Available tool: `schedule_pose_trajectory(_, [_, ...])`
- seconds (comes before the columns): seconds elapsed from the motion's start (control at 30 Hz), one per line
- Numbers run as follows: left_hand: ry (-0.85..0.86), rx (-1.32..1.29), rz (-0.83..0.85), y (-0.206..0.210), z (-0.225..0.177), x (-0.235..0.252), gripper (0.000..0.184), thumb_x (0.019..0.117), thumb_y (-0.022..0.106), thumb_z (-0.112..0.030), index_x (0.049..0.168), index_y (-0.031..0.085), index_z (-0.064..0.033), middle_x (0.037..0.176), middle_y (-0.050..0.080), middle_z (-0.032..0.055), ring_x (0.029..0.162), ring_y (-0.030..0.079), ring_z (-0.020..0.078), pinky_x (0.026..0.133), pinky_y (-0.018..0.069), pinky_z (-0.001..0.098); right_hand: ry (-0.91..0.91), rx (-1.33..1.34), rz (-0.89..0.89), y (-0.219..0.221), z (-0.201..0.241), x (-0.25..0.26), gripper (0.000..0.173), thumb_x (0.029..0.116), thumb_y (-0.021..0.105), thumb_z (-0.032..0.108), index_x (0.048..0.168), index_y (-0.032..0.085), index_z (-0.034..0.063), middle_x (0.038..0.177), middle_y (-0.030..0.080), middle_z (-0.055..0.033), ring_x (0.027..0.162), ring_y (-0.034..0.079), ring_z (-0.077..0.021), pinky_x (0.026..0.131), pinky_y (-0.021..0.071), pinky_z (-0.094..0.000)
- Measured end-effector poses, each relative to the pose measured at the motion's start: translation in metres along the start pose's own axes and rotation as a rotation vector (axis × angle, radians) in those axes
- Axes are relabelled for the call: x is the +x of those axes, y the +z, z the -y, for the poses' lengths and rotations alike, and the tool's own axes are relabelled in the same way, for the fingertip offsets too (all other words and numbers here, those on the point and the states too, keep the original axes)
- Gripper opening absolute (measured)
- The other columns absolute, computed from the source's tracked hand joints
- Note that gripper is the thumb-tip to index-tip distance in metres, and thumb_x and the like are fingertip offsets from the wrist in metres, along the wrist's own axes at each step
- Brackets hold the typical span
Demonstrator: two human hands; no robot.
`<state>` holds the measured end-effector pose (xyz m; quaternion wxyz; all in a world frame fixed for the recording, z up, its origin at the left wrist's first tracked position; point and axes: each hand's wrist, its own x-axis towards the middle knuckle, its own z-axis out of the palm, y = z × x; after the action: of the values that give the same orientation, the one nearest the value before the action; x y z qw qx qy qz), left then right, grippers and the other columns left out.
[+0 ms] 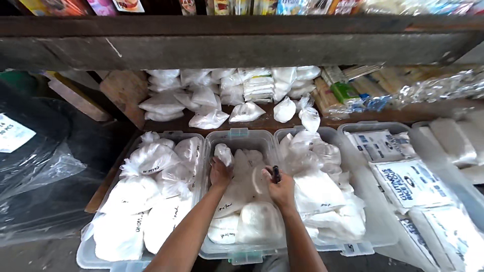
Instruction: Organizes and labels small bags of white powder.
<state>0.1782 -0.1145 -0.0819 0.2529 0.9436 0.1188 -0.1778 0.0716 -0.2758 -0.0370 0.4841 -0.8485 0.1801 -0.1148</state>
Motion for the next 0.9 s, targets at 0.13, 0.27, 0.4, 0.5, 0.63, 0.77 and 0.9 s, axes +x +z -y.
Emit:
schedule_pose_trajectory(0.13, [0.218, 0.17, -0.067, 0.028, 0.004, 0.017, 0.096, 0.0952, 0.072, -0.035, 0.156, 0.017, 0.014, 0.163, 0.02, 0.0365, 0.145, 0.041, 0.0428, 0.117, 0.0385, 0.0441, 0.012, 0.078, -0.118, -0.012, -0.015, 0.002, 0.021, 0.0949, 0.069, 0.019, 0.103, 0.075, 0.0001, 0.08, 0.071, -0.0038, 0.065, 0.058, -0.0033, 0.065, 0.0487, -0.0253])
schedule_pose_trajectory(0.27, [0.551, 0.341, 0.077, 0.041, -0.002, 0.026, 0.074, 0.0978, 0.062, -0.014, 0.162, 0.026, -0.0033, 0.166, 0.021, 0.0303, 0.153, 0.023, 0.0486, 0.121, 0.0121, 0.0692, -0.005, 0.121, -0.128, -0.013, -0.023, 0.007, 0.02, 0.0951, 0.069, 0.017, 0.102, 0.075, -0.0006, 0.082, 0.072, -0.0046, 0.067, 0.06, -0.0029, 0.066, 0.0507, -0.0239])
schedule_pose_trajectory(0.4, [0.585, 0.583, 0.19, 0.058, -0.025, 0.027, 0.062, 0.1007, 0.047, 0.003, 0.158, 0.04, -0.0201, 0.161, 0.04, 0.0177, 0.14, 0.045, 0.0502, 0.103, 0.0458, 0.0661, 0.01, 0.066, -0.038, -0.012, -0.021, 0.005, 0.025, 0.0961, 0.068, 0.02, 0.108, 0.076, -0.0007, 0.089, 0.073, -0.0114, 0.077, 0.067, -0.0149, 0.076, 0.056, -0.0341])
schedule_pose_trajectory(0.5, [0.425, 0.753, 0.201, 0.081, -0.024, 0.022, 0.048, 0.1028, 0.05, -0.003, 0.149, 0.042, 0.0101, 0.151, 0.043, 0.0351, 0.134, 0.047, 0.0546, 0.104, 0.0451, 0.064, -0.014, -0.028, -0.175, -0.024, -0.022, 0.004, 0.023, 0.0937, 0.068, 0.017, 0.104, 0.076, -0.0016, 0.087, 0.074, -0.0143, 0.077, 0.069, -0.0224, 0.075, 0.0567, -0.0409])
schedule_pose_trajectory(0.63, [0.385, 0.736, 0.379, 0.064, -0.029, 0.034, 0.08, 0.0946, 0.069, -0.016, 0.159, 0.026, 0.0036, 0.167, 0.019, 0.029, 0.149, 0.027, 0.0528, 0.109, 0.0378, 0.0693, 0.218, -0.194, -0.503, -0.097, -0.041, 0.009, 0.029, 0.0962, 0.068, 0.022, 0.109, 0.074, -0.0043, 0.092, 0.073, -0.0209, 0.083, 0.07, -0.0338, 0.08, 0.055, -0.0524])
schedule_pose_trajectory(0.77, [0.473, 0.506, 0.297, 0.036, -0.015, 0.039, 0.064, 0.1094, 0.045, -0.032, 0.166, 0.018, -0.0231, 0.17, 0.012, 0.0244, 0.147, 0.028, 0.0565, 0.109, 0.0326, 0.0749, 0.6, -0.209, -0.321, -0.147, -0.089, 0.011, 0.041, 0.104, 0.059, 0.036, 0.122, 0.068, -0.0007, 0.11, 0.07, -0.0231, 0.106, 0.066, -0.0373, 0.096, 0.0495, -0.0577])
schedule_pose_trajectory(0.9, [0.557, 0.473, 0.089, 0.041, 0.016, 0.048, 0.059, 0.1107, 0.035, -0.047, 0.165, 0.026, -0.0238, 0.171, 0.015, 0.0209, 0.148, 0.03, 0.0546, 0.107, 0.0368, 0.0733, 0.617, -0.223, -0.128, -0.146, -0.1, 0.013, 0.053, 0.1015, 0.059, 0.051, 0.123, 0.069, 0.0037, 0.115, 0.069, -0.024, 0.114, 0.063, -0.0418, 0.097, 0.0473, -0.0616])
